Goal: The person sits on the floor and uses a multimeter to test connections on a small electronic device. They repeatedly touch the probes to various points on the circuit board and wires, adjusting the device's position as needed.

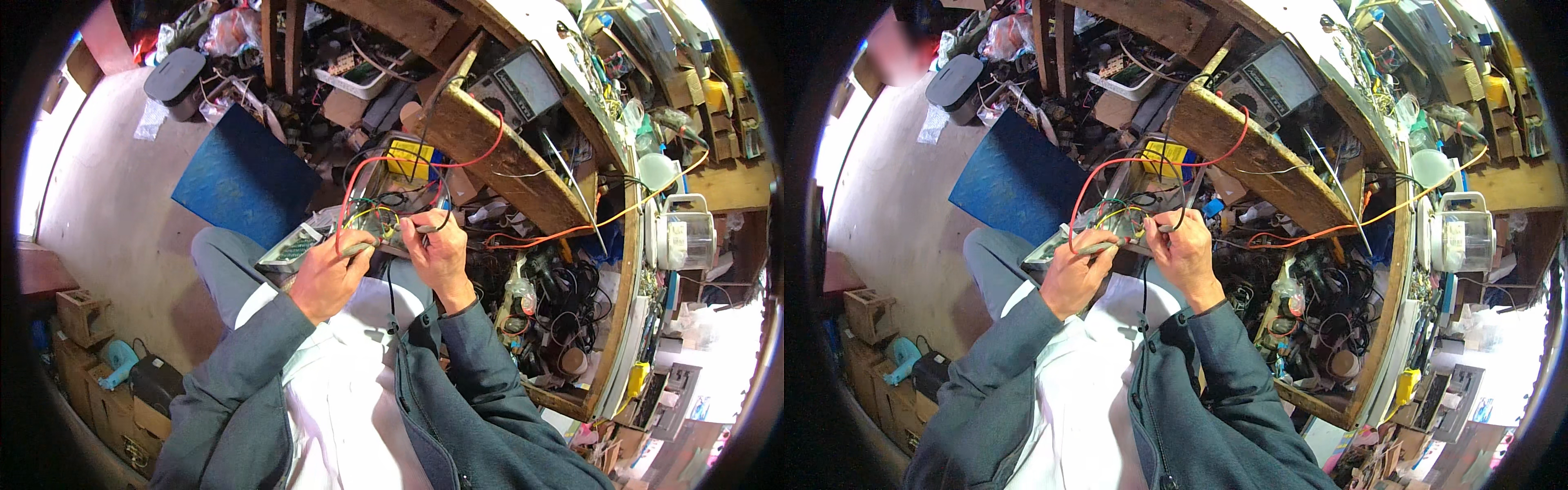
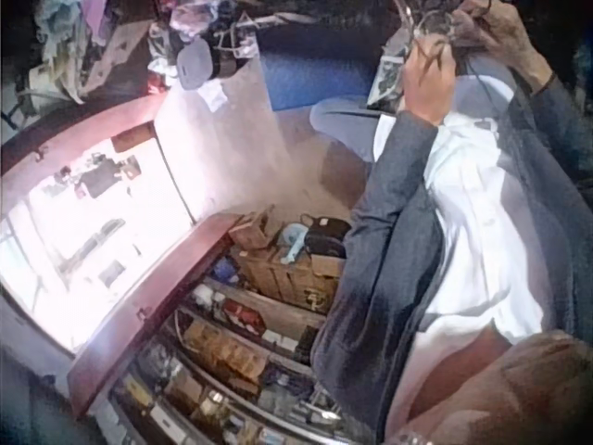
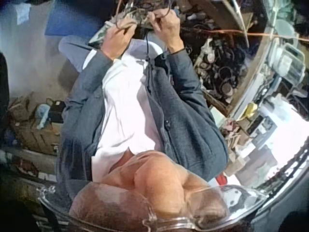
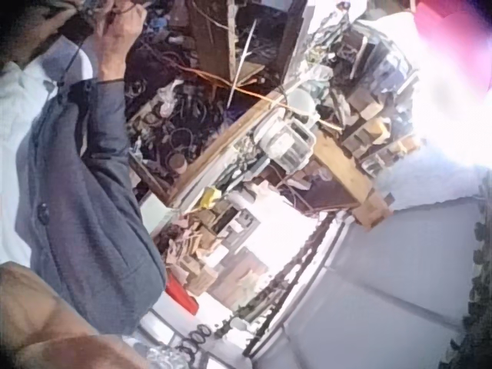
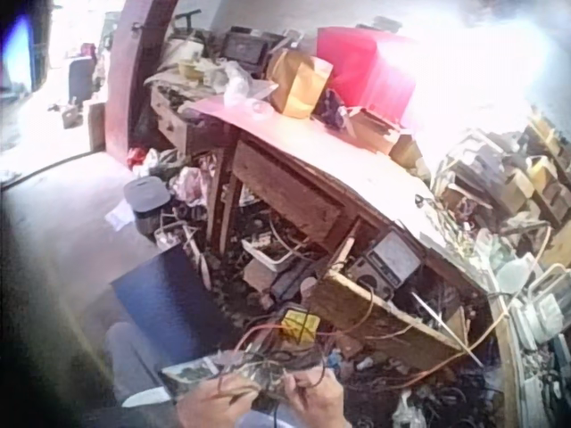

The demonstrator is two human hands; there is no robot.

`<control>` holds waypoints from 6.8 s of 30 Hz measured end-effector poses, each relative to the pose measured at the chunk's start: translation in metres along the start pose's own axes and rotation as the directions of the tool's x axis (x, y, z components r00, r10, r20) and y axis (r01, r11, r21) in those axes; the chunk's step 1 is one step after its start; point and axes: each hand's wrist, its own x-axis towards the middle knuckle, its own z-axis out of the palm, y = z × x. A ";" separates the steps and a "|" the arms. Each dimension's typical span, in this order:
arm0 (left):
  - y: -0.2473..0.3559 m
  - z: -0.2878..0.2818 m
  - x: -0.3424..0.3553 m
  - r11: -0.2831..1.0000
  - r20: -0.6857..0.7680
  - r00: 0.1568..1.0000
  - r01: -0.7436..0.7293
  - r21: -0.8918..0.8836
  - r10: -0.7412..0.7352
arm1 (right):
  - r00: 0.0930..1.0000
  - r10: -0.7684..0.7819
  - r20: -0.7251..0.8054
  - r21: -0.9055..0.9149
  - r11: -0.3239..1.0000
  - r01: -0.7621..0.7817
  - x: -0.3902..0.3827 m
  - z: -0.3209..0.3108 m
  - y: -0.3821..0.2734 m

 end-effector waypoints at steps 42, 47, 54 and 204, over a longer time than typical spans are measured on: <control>-0.001 0.002 -0.001 0.999 -0.021 1.000 -0.004 -0.036 0.004 | 0.999 0.051 -0.009 -0.005 0.999 -0.051 -0.003 0.002 -0.001; -0.004 0.003 -0.001 0.999 -0.022 1.000 -0.006 -0.037 0.005 | 0.999 0.038 0.001 -0.009 0.999 -0.038 -0.004 0.001 0.002; -0.005 0.004 -0.001 0.998 -0.055 0.997 -0.057 -0.005 0.057 | 0.998 0.061 -0.005 -0.016 0.998 -0.061 -0.005 0.001 0.002; -0.003 0.001 -0.003 0.999 -0.022 0.999 -0.040 0.011 0.040 | 0.974 0.109 -0.197 -0.375 0.910 -0.178 0.037 -0.013 0.052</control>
